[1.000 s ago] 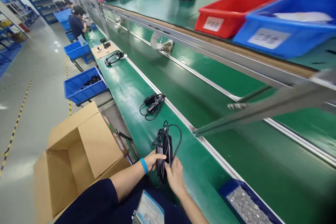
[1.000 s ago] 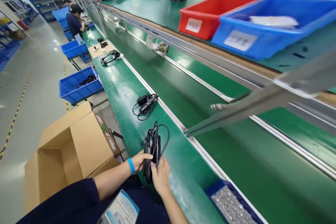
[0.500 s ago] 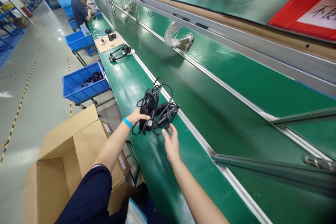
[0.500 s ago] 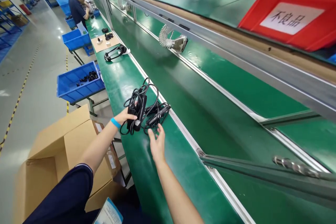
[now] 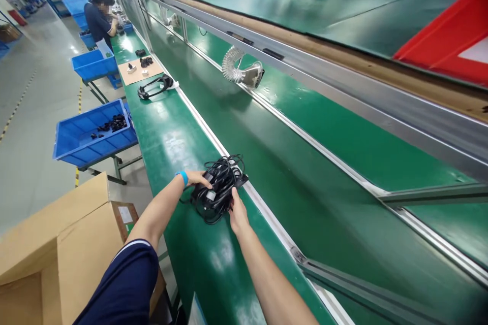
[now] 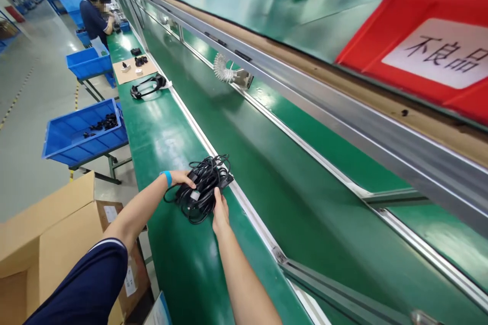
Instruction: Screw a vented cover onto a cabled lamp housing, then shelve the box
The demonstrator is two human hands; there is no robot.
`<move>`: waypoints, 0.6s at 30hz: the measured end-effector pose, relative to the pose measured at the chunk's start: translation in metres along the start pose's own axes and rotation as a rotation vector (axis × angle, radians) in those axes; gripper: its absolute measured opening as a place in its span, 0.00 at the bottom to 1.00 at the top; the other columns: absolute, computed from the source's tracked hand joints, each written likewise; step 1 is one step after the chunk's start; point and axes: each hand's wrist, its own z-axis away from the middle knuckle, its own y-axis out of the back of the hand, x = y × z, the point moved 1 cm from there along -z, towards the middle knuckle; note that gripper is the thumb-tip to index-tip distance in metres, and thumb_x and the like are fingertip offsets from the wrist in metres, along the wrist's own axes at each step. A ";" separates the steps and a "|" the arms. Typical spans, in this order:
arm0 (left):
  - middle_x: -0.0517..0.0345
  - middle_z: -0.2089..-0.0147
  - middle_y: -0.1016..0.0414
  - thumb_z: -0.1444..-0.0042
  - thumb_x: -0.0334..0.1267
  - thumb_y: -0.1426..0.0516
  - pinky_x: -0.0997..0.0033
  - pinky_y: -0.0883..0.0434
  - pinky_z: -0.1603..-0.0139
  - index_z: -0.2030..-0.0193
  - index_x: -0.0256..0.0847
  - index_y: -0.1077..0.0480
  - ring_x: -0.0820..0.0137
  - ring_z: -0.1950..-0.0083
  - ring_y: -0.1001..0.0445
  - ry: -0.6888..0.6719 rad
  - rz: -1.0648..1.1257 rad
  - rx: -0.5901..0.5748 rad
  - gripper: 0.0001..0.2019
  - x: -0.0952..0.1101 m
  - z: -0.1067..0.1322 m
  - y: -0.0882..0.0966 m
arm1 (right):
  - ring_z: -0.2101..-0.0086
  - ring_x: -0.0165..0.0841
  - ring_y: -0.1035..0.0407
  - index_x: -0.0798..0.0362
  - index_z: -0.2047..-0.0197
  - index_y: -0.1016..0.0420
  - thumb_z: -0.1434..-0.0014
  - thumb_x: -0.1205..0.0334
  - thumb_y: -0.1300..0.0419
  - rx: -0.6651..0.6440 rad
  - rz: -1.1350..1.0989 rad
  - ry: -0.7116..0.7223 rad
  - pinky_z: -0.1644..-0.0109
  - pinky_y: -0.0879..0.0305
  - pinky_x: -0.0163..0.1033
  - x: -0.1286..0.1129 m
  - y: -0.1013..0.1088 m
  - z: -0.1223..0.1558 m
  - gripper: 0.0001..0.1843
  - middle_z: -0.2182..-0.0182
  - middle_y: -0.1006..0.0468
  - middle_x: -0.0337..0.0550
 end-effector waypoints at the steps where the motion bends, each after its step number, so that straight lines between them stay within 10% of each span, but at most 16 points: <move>1: 0.54 0.65 0.19 0.66 0.27 0.27 0.64 0.23 0.61 0.59 0.33 0.24 0.66 0.65 0.21 0.002 0.028 0.000 0.23 -0.009 0.003 -0.006 | 0.49 0.37 0.29 0.57 0.40 0.31 0.31 0.41 0.45 -0.023 -0.009 -0.005 0.42 0.30 0.51 -0.002 0.000 0.000 0.29 0.47 0.28 0.51; 8: 0.50 0.60 0.18 0.73 0.41 0.26 0.64 0.24 0.55 0.55 0.36 0.24 0.63 0.60 0.20 -0.122 0.254 0.060 0.33 -0.093 0.053 -0.072 | 0.51 0.36 0.28 0.57 0.40 0.32 0.32 0.50 0.40 -0.103 0.078 0.018 0.44 0.28 0.49 0.014 0.021 0.038 0.24 0.48 0.27 0.50; 18: 0.47 0.64 0.17 0.77 0.62 0.29 0.55 0.23 0.51 0.56 0.37 0.21 0.50 0.54 0.19 -0.048 0.363 -0.040 0.40 -0.179 0.134 -0.173 | 0.37 0.48 0.39 0.54 0.30 0.47 0.44 0.36 0.39 0.039 0.397 0.304 0.29 0.43 0.56 0.091 0.089 0.211 0.48 0.36 0.36 0.55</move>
